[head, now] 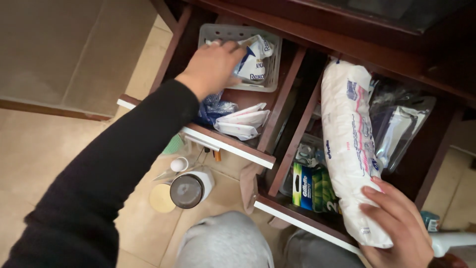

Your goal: Organizing toiletries and cleaning small plastic containers from a bathroom vanity drawer.

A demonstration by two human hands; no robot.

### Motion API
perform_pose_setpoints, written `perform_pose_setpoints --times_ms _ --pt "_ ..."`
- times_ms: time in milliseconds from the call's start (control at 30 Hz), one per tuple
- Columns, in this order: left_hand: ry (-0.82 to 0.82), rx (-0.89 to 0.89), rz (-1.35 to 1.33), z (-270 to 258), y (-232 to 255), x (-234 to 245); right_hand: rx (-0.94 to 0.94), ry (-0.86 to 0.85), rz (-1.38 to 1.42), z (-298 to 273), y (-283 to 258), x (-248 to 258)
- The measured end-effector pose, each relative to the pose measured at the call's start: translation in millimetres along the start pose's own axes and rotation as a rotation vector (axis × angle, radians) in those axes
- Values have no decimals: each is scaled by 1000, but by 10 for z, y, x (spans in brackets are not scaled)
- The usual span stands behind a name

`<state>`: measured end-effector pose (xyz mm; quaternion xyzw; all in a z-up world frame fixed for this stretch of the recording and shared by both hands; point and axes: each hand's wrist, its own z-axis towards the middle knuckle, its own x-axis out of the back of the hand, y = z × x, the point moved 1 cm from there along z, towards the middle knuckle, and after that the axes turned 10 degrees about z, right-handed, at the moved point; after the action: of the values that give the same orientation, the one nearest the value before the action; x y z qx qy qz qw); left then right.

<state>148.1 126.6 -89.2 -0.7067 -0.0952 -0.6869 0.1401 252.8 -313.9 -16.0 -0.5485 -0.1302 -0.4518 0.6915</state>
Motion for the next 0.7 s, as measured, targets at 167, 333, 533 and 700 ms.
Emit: perform_pose_setpoints --times_ms 167,333,533,700 --pt "47 -77 -104 -10 -241 -286 -1 4 -2 -12 12 -22" --pt "139 -223 -209 106 -315 -295 -22 11 -16 -74 36 -35" --pt "-45 -61 -60 307 -74 -265 -26 -82 -36 -127 166 15" --pt "15 -25 41 341 -11 -161 -85 -159 -138 -194 225 40"
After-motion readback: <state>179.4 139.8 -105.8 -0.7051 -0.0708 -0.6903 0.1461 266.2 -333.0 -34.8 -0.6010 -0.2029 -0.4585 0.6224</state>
